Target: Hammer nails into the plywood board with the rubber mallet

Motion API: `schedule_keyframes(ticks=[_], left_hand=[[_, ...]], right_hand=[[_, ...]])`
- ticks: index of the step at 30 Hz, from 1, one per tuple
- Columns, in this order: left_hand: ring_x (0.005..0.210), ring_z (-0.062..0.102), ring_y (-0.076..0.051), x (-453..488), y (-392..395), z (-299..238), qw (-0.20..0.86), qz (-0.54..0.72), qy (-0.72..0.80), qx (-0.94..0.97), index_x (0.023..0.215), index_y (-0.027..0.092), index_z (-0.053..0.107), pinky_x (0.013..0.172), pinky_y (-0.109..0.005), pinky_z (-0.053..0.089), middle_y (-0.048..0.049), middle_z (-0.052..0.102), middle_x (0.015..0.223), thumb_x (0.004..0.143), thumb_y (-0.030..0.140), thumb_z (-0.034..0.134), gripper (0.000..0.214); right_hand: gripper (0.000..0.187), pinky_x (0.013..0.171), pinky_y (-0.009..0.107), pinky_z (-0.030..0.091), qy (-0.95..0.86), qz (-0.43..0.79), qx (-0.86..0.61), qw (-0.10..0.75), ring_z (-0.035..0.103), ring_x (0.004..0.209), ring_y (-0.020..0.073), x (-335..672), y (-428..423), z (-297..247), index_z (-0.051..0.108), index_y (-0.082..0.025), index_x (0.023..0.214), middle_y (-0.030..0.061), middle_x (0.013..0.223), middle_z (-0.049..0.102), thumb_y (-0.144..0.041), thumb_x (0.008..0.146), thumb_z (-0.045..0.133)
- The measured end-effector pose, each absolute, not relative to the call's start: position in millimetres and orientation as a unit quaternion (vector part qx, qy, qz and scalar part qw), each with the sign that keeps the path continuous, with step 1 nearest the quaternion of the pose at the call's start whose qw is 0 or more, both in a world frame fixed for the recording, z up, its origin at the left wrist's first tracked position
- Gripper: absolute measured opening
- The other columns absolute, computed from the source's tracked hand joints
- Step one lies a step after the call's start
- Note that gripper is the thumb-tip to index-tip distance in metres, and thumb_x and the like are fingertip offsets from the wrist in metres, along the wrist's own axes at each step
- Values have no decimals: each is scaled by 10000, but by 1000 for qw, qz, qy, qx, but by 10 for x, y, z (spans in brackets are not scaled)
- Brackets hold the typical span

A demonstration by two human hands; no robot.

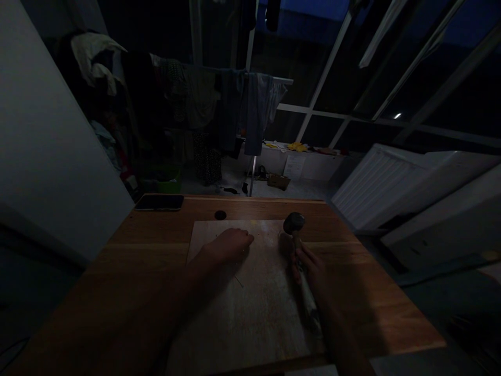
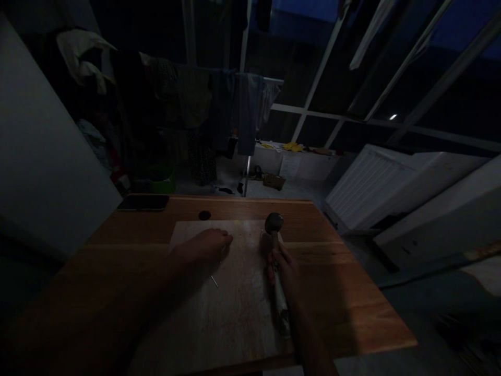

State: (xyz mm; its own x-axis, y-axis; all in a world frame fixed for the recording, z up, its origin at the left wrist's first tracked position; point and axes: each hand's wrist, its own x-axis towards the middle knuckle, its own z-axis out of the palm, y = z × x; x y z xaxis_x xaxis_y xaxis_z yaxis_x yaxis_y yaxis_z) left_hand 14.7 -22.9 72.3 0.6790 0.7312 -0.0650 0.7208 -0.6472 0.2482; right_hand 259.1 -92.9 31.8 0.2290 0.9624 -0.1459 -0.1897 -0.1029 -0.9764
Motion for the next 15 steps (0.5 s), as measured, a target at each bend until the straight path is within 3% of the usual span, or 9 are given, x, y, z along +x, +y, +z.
schedule_keyframes(ticks=[4,7,10,15], left_hand=[[926,691,-265,141,-215,649,132,35,403,905,948,197,721,838,-339,500,-117,724,949,868,117,559,198],[891,693,-248,157,-134,563,170,88,415,889,941,192,724,797,-319,510,-101,726,936,812,99,596,204],[846,690,-204,313,17,439,258,199,416,849,928,181,732,751,-276,514,-66,734,920,737,80,659,227],[835,706,-152,767,255,226,416,364,465,692,882,166,755,781,-243,532,-39,763,868,787,57,619,198]], right_hand=[[486,293,227,311,-350,512,-544,565,436,317,85,2582,-930,320,659,-201,826,-45,593,601,-578,601,867],[471,290,232,288,-357,509,-553,555,408,306,88,2581,-931,318,645,-204,812,-42,546,587,-595,635,840],[459,293,233,280,-369,505,-555,549,404,301,92,2589,-924,310,644,-204,795,-45,512,571,-596,647,830],[493,296,230,301,-357,521,-552,544,434,312,96,2595,-914,297,658,-204,789,-45,533,593,-605,594,867]])
